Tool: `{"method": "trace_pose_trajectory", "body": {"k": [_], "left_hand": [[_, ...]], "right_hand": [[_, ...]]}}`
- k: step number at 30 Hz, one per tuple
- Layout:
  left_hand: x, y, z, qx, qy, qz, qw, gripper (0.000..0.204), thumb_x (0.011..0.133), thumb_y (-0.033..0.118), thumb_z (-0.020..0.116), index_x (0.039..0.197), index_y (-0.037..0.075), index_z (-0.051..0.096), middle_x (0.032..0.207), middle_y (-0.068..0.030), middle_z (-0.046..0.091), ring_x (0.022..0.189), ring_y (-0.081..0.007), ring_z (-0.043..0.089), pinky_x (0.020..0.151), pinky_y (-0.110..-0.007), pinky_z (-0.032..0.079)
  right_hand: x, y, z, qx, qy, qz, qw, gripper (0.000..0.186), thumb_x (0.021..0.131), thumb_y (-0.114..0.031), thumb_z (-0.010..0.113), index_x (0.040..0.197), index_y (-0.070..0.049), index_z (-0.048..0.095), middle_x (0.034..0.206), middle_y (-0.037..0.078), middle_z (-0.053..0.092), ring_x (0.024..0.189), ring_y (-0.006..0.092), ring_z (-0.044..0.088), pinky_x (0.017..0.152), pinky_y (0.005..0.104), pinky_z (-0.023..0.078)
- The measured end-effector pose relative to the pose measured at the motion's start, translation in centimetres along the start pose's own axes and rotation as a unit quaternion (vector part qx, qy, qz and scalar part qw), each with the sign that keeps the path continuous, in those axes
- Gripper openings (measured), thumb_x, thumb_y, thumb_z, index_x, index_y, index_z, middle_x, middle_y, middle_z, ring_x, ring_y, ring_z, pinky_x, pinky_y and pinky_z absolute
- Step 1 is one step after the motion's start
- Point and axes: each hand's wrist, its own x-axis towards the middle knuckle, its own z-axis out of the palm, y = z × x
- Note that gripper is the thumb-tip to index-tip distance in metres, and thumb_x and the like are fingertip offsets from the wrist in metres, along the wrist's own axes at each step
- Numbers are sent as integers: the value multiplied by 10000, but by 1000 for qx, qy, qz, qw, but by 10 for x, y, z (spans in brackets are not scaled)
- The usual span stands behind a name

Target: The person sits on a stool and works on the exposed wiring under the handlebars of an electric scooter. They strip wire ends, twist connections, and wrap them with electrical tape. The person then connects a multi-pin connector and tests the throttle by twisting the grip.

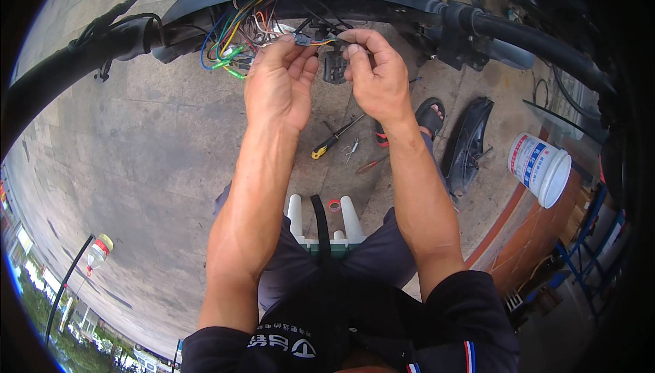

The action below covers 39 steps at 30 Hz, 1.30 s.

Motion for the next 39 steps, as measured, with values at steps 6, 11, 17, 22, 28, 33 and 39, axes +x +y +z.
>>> {"method": "trace_pose_trajectory", "body": {"k": [6, 11, 17, 22, 28, 33, 39], "left_hand": [[-3, -1, 0, -19, -16, 6, 1000, 118, 935, 123, 600, 1011, 38, 569, 985, -113, 643, 973, -267, 653, 832, -392, 534], [-3, 0, -1, -5, -13, 11, 1000, 109, 938, 122, 597, 1006, 43, 566, 978, -106, 641, 947, -262, 661, 792, -376, 551], [-3, -2, -3, -11, -22, 22, 999, 94, 931, 111, 615, 994, 58, 570, 976, -101, 644, 936, -263, 665, 800, -381, 556], [-3, -2, -3, -31, -41, 27, 998, 71, 934, 95, 614, 978, 75, 563, 982, -97, 648, 937, -255, 658, 799, -380, 548], [-6, 1, 1, -104, -57, -3, 993, 60, 950, 104, 552, 989, 60, 542, 1025, -116, 633, 961, -256, 622, 849, -402, 508], [-8, 5, 3, -178, -38, -40, 982, 124, 945, 120, 458, 999, 50, 544, 1023, -132, 623, 947, -274, 596, 883, -421, 488], [-7, 7, 4, -183, -44, -35, 982, 140, 937, 112, 436, 1001, 43, 541, 1037, -133, 615, 922, -272, 589, 881, -427, 486]], "right_hand": [[2, 5, -1, -77, 7, -75, 994, 172, 952, -55, 541, 1075, -25, 657, 852, 22, 650, 677, 64, 587, 612, 223, 493], [4, 6, -3, -105, -4, -109, 988, 168, 944, -37, 544, 1067, -8, 654, 908, 55, 666, 721, 91, 607, 663, 244, 508], [2, -3, 5, -33, 36, -116, 992, 181, 868, -17, 615, 1035, -45, 680, 883, 94, 671, 703, 190, 635, 636, 302, 506], [-2, -9, 2, -49, 6, -119, 992, 198, 845, 7, 684, 1031, -60, 687, 899, 42, 649, 693, 79, 568, 597, 224, 467], [3, -3, 3, -32, -10, -190, 981, 188, 824, 59, 681, 975, -52, 691, 925, 34, 619, 708, 73, 571, 594, 210, 469], [1, -2, 5, -24, -20, -206, 978, 211, 797, 93, 678, 952, -49, 691, 950, 47, 610, 711, 92, 592, 600, 226, 490], [2, -5, 6, -23, -20, -204, 979, 207, 793, 73, 692, 952, -58, 699, 925, 66, 609, 734, 141, 634, 607, 254, 523]]}}
